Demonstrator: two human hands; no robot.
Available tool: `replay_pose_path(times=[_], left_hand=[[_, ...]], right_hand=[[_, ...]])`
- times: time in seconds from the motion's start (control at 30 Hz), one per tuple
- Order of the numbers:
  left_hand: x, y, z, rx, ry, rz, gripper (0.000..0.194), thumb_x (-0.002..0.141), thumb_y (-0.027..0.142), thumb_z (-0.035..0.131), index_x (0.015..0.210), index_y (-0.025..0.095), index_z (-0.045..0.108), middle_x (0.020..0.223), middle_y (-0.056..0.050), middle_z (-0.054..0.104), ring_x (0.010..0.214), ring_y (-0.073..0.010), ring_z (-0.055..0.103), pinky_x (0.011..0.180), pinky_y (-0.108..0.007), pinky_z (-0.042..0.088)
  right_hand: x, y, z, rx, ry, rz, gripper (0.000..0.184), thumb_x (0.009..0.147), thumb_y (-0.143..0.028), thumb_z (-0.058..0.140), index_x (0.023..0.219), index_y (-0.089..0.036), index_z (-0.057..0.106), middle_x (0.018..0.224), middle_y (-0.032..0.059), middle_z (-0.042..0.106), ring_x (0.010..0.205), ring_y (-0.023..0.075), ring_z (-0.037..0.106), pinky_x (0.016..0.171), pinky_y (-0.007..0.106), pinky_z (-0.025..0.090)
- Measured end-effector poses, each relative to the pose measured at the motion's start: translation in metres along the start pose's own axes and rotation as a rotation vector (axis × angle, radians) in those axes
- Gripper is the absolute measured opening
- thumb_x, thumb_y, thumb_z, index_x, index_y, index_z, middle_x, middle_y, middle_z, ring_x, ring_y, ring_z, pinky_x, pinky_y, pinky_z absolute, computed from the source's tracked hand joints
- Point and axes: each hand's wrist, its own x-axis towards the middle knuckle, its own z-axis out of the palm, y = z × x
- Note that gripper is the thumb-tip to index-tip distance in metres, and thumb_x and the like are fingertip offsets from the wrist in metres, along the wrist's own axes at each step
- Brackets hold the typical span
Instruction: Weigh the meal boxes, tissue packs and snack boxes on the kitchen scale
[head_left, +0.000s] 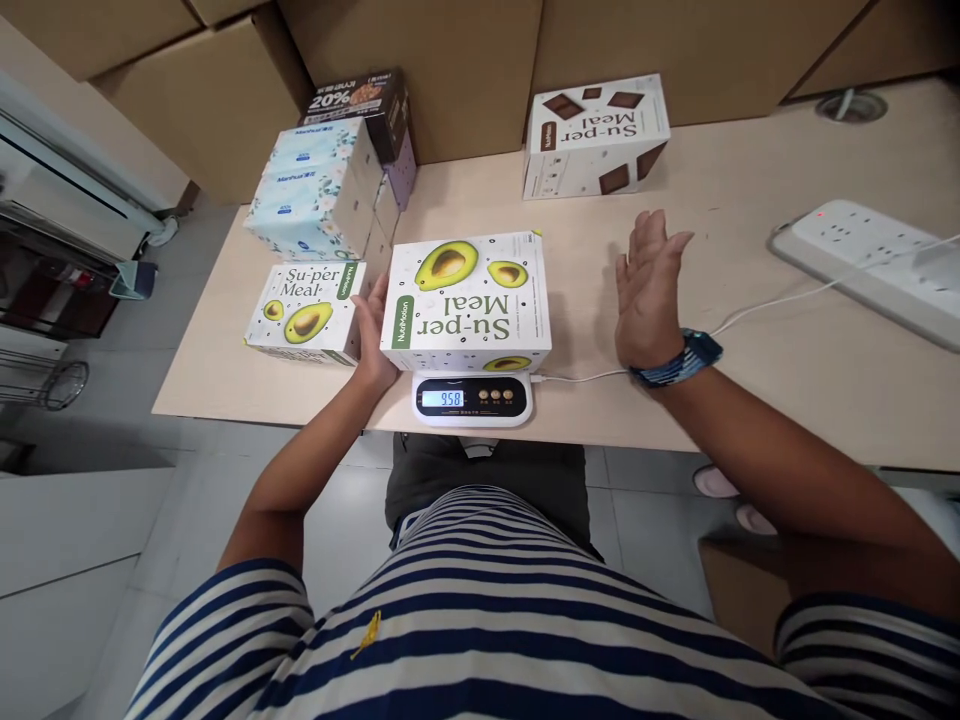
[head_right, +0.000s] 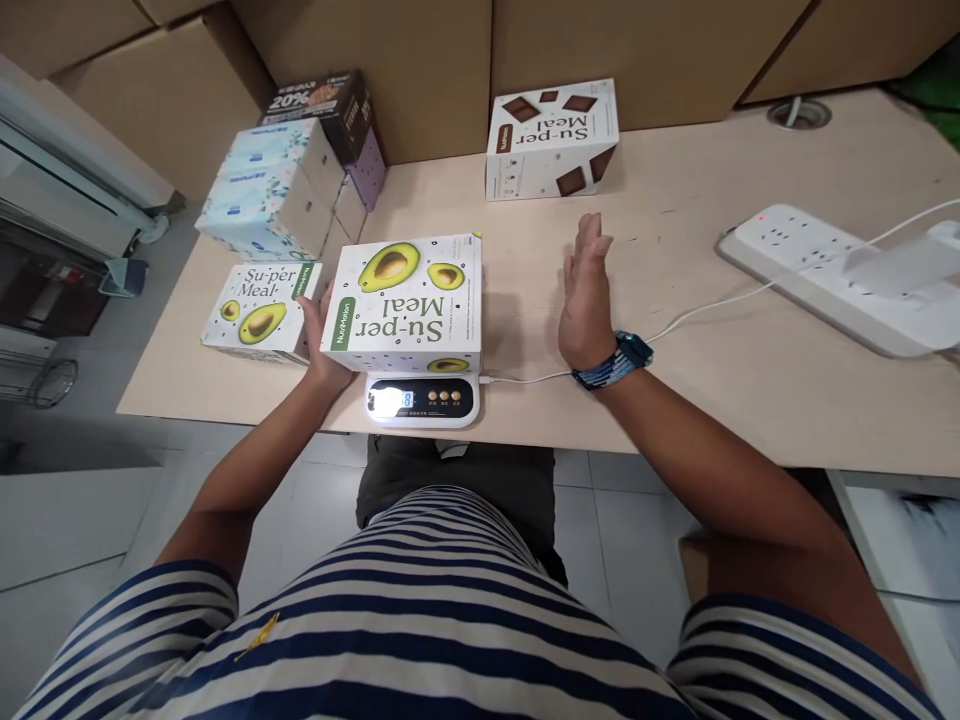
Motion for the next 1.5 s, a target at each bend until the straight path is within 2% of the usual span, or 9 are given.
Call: replay_pose_path(times=[0.07,0.2,0.4,0.6,0.87,1.03,1.2,1.33,1.5], left_hand=[[0.0,0.0,0.002,-0.001,0.003,0.007,0.096,0.09,0.1,0.038,0.159,0.035,0.054,0.17,-0.009,0.058,0.172,-0.0341,0.039,0.138,-0.057,0.046],[0.0,0.001,0.004,-0.026,-0.018,0.03,0.093,0.09,0.099,0.044,0.151,0.031,0.06,0.164,-0.012,0.063,0.174,-0.0346,0.035,0.139,-0.058,0.045],[0.0,0.003,0.007,-0.013,-0.02,0.037,0.088,0.091,0.098,0.044,0.148,0.033,0.063,0.159,-0.01,0.068,0.174,-0.0322,0.034,0.139,-0.058,0.045],[-0.001,0.003,0.007,-0.015,-0.035,0.037,0.086,0.092,0.097,0.043,0.146,0.035,0.065,0.16,-0.008,0.067,0.174,-0.0308,0.036,0.14,-0.058,0.045],[-0.002,0.005,0.008,-0.03,-0.045,0.038,0.084,0.092,0.096,0.047,0.145,0.034,0.065,0.158,-0.009,0.069,0.174,-0.0315,0.034,0.14,-0.06,0.043],[-0.002,0.004,0.007,-0.022,-0.073,0.048,0.082,0.091,0.095,0.051,0.141,0.033,0.066,0.157,-0.009,0.07,0.174,-0.0335,0.035,0.14,-0.059,0.044],[-0.001,0.002,0.005,-0.016,-0.067,0.066,0.081,0.091,0.096,0.05,0.138,0.033,0.067,0.159,-0.008,0.069,0.174,-0.0338,0.035,0.14,-0.059,0.045],[0.0,0.004,0.007,-0.025,-0.067,0.064,0.081,0.09,0.095,0.053,0.141,0.033,0.067,0.155,-0.009,0.071,0.176,-0.0326,0.031,0.142,-0.06,0.041],[-0.002,0.001,0.007,-0.003,-0.051,0.07,0.086,0.09,0.097,0.051,0.145,0.032,0.065,0.158,-0.011,0.069,0.174,-0.0346,0.035,0.141,-0.059,0.042]], right_hand=[[-0.004,-0.002,0.002,0.016,0.004,0.004,0.112,0.09,-0.104,0.031,0.177,-0.034,0.026,0.189,-0.0062,0.012,0.179,0.0174,0.0,0.151,0.042,0.004],[-0.003,0.0,0.001,0.054,-0.021,0.027,0.089,0.092,-0.1,0.039,0.166,-0.049,0.037,0.186,-0.0198,0.016,0.179,0.015,-0.001,0.151,0.041,-0.003],[0.0,0.008,0.002,0.086,-0.009,-0.006,0.089,0.093,-0.099,0.038,0.165,-0.046,0.04,0.187,-0.0146,0.018,0.179,0.0184,-0.001,0.151,0.049,-0.003],[-0.008,-0.001,0.006,0.095,-0.012,-0.006,0.088,0.089,-0.099,0.048,0.159,-0.046,0.046,0.186,-0.0146,0.022,0.178,0.0169,0.008,0.151,0.042,-0.002],[-0.01,-0.002,0.004,0.054,-0.058,-0.032,0.089,0.092,-0.097,0.045,0.165,-0.046,0.041,0.186,-0.015,0.02,0.179,0.0183,0.005,0.152,0.044,-0.003],[-0.013,-0.005,0.003,0.127,-0.198,-0.036,0.081,0.091,-0.092,0.056,0.162,-0.06,0.033,0.18,-0.0322,0.017,0.178,0.0122,-0.008,0.15,0.04,-0.016],[-0.014,-0.004,0.005,0.076,-0.118,-0.061,0.076,0.095,-0.092,0.05,0.159,-0.051,0.044,0.183,-0.0208,0.024,0.179,0.0164,0.006,0.152,0.046,-0.005],[-0.013,-0.001,0.004,0.048,-0.11,-0.055,0.076,0.098,-0.089,0.05,0.162,-0.048,0.045,0.184,-0.017,0.026,0.179,0.0176,0.009,0.153,0.046,-0.001],[-0.013,0.002,0.002,0.066,-0.138,-0.044,0.069,0.099,-0.085,0.054,0.159,-0.053,0.046,0.182,-0.0234,0.026,0.178,0.0155,0.008,0.152,0.043,-0.003]])
